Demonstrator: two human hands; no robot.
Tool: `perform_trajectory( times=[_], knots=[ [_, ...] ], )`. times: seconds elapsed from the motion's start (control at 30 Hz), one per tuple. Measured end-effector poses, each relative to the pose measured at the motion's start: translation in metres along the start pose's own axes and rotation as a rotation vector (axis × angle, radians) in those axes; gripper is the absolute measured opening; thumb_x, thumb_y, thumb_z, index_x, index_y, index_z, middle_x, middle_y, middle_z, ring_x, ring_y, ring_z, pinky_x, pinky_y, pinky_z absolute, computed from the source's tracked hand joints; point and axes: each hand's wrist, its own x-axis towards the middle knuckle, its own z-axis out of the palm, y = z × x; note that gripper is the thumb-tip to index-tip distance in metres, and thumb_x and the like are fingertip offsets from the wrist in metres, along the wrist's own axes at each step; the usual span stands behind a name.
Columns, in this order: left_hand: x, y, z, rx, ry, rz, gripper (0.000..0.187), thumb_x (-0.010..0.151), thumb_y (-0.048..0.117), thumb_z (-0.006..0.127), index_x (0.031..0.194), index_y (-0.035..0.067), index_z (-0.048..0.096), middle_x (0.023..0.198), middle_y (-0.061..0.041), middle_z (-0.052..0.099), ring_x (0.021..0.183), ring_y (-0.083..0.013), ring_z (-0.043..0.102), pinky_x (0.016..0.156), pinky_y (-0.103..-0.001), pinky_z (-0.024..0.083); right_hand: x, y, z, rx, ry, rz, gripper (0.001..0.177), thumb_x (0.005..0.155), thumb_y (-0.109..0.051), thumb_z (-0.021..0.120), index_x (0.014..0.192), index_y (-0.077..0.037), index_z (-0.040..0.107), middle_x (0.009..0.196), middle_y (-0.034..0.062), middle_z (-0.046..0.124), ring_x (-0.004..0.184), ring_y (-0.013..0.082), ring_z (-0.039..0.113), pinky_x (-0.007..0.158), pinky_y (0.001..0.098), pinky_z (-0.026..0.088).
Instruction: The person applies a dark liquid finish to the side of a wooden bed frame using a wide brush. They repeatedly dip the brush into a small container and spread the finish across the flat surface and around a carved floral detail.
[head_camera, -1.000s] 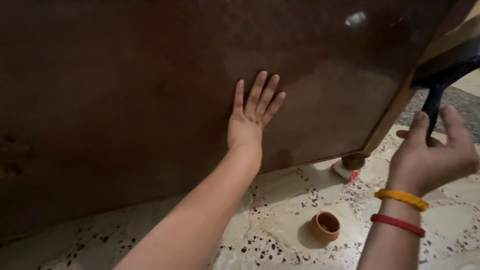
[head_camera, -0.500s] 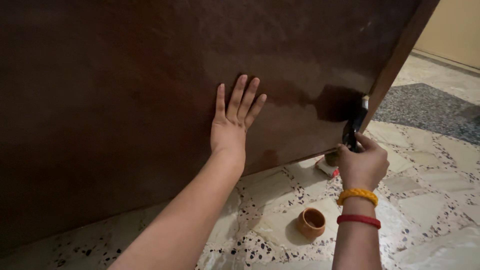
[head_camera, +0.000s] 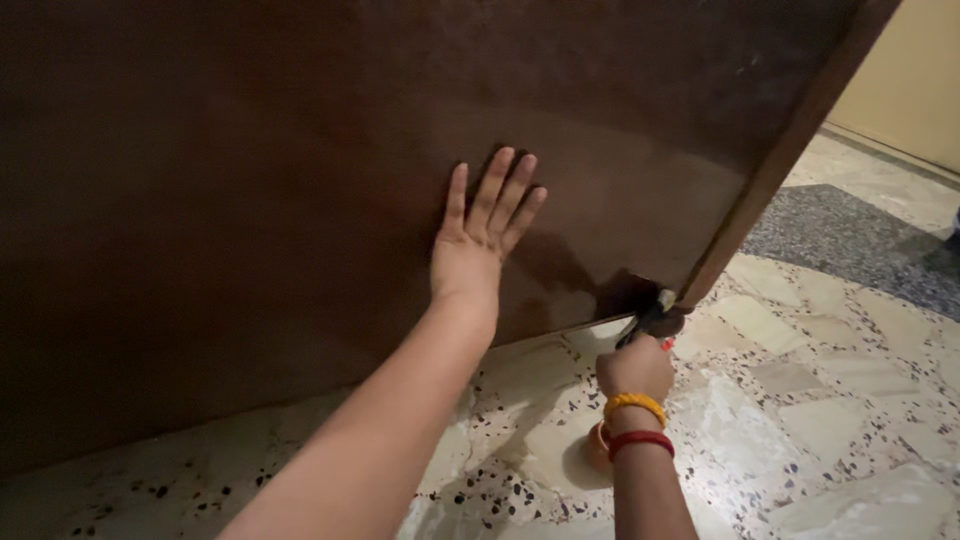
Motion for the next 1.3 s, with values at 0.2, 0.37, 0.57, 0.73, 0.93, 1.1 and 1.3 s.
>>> perform_trajectory(
  times=[0.2, 0.37, 0.57, 0.73, 0.93, 1.1, 1.3],
  knots=[
    [-0.003, 0.001, 0.006, -0.021, 0.032, 0.020, 0.107, 0.086, 0.000, 0.054, 0.164, 0.022, -0.016, 0.168, -0.010, -0.027, 0.151, -0.0388, -0.023, 0.115, -0.065, -0.009, -0.003, 0.007, 0.001, 0.047, -0.019, 0.007, 0.030, 0.078, -0.012, 0.068, 0.107, -0.007, 0.076, 0.106, 0.0230, 0.074, 0.105, 0.0429, 0.069, 0.094, 0.0487, 0.055],
    [-0.017, -0.021, 0.020, -0.042, 0.034, 0.219, 0.105, 0.088, 0.017, 0.056, 0.166, 0.021, -0.014, 0.171, -0.010, -0.023, 0.153, -0.0363, -0.021, 0.118, -0.059, -0.012, -0.009, 0.009, -0.005, 0.028, -0.083, 0.006, 0.034, 0.074, -0.012, 0.071, 0.109, -0.009, 0.076, 0.106, 0.0228, 0.074, 0.103, 0.0423, 0.069, 0.092, 0.0483, 0.056],
    [-0.035, -0.040, 0.020, -0.072, 0.073, 0.291, 0.100, 0.088, 0.026, 0.064, 0.166, 0.021, 0.002, 0.171, -0.011, -0.015, 0.154, -0.0364, -0.017, 0.118, -0.059, -0.010, -0.055, -0.003, 0.000, 0.092, -0.137, -0.188, 0.036, 0.073, -0.012, 0.069, 0.109, -0.011, 0.077, 0.097, 0.0235, 0.074, 0.097, 0.0429, 0.070, 0.089, 0.0499, 0.056],
    [-0.085, -0.061, 0.019, -0.206, -0.097, 0.332, 0.100, 0.085, 0.027, 0.071, 0.165, 0.020, 0.011, 0.172, -0.012, -0.014, 0.156, -0.0365, -0.017, 0.119, -0.064, -0.007, -0.114, -0.027, -0.020, 0.175, -0.317, -0.250, 0.046, 0.070, -0.008, 0.070, 0.115, -0.013, 0.074, 0.091, 0.0226, 0.075, 0.093, 0.0404, 0.073, 0.086, 0.0466, 0.057],
    [-0.171, -0.103, 0.032, -0.315, -0.570, 0.271, 0.131, 0.076, 0.050, 0.088, 0.167, 0.024, -0.002, 0.173, -0.003, -0.025, 0.157, -0.0322, -0.025, 0.122, -0.068, -0.008, -0.175, -0.049, -0.040, 0.295, -0.448, -0.436, 0.057, 0.067, -0.007, 0.072, 0.123, -0.019, 0.071, 0.092, 0.0193, 0.075, 0.092, 0.0373, 0.073, 0.084, 0.0442, 0.058],
    [-0.217, -0.132, 0.053, -0.417, -0.735, 0.156, 0.121, 0.086, 0.048, 0.081, 0.167, 0.024, -0.006, 0.172, 0.000, -0.027, 0.156, -0.0334, -0.028, 0.123, -0.068, -0.010, -0.226, -0.063, -0.026, 0.215, -0.592, -0.421, 0.066, 0.072, 0.002, 0.068, 0.131, -0.027, 0.073, 0.102, 0.0151, 0.077, 0.101, 0.0305, 0.074, 0.092, 0.0438, 0.055],
    [-0.252, -0.143, 0.079, -0.495, -0.793, -0.002, 0.122, 0.089, 0.042, 0.081, 0.167, 0.031, -0.012, 0.168, 0.001, -0.032, 0.154, -0.0341, -0.031, 0.121, -0.066, -0.011, -0.238, -0.081, -0.019, 0.508, -0.998, -0.698, 0.072, 0.068, 0.008, 0.070, 0.139, -0.005, 0.064, 0.110, 0.0118, 0.078, 0.111, 0.0207, 0.076, 0.101, 0.0341, 0.054]
  ],
)
